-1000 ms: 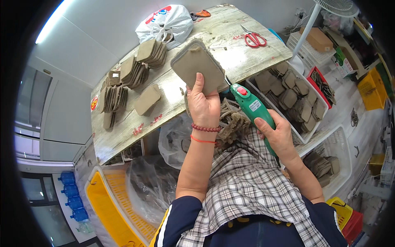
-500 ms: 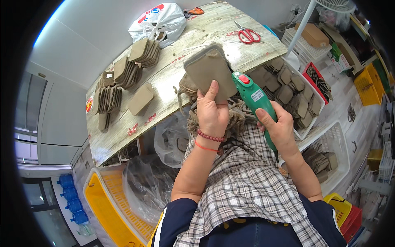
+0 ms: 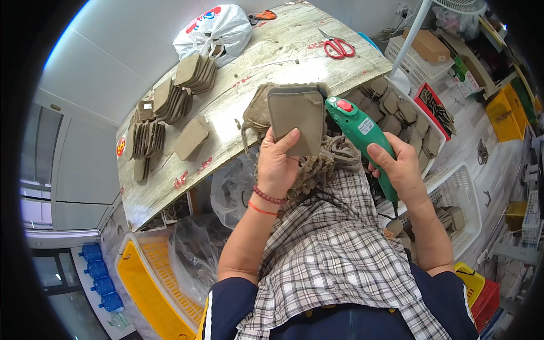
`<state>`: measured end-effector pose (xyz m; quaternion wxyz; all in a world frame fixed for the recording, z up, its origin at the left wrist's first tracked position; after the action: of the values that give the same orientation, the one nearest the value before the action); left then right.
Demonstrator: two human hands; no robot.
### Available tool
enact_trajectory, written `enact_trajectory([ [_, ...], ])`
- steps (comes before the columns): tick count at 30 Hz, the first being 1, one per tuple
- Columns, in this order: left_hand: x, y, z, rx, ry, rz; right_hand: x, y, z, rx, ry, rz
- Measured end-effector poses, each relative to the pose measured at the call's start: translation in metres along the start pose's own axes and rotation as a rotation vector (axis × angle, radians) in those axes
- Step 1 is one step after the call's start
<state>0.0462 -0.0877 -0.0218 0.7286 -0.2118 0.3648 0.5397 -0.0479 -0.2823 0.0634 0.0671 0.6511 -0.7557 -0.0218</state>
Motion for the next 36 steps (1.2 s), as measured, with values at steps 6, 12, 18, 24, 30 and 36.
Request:
enact_trajectory([
  [6, 0.014, -0.009, 0.03, 0.141, -0.251, -0.134, 0.015, 0.005, 0.0, -0.017, 0.102, -0.086],
  [12, 0.018, -0.008, 0.042, 0.242, -0.437, -0.158, 0.015, 0.009, 0.003, 0.019, 0.222, -0.126],
  [18, 0.019, 0.006, 0.026, 0.39, -0.476, -0.1, 0.002, 0.007, 0.009, 0.054, 0.254, -0.093],
  [24, 0.027, 0.014, 0.014, 0.477, -0.481, -0.12, -0.008, 0.0, 0.02, -0.036, 0.145, -0.138],
  [30, 0.045, 0.006, 0.047, 0.244, -0.767, -0.09, -0.008, -0.002, 0.023, -0.161, 0.098, -0.221],
  [36, 0.06, 0.006, 0.067, 0.097, -0.608, 0.087, -0.012, -0.001, 0.032, -0.225, 0.094, -0.291],
])
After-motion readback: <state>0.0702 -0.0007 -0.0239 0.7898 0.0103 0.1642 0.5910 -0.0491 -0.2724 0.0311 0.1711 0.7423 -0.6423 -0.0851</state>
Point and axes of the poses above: each hand's wrist, its own y-axis away from the middle knuckle, its own x-axis out of the back of the hand, z = x × y, the point moved 7 cm from there along -y, towards the middle knuckle, and after that the axes turned 6 degrees about -y, right-handed, at the moved point
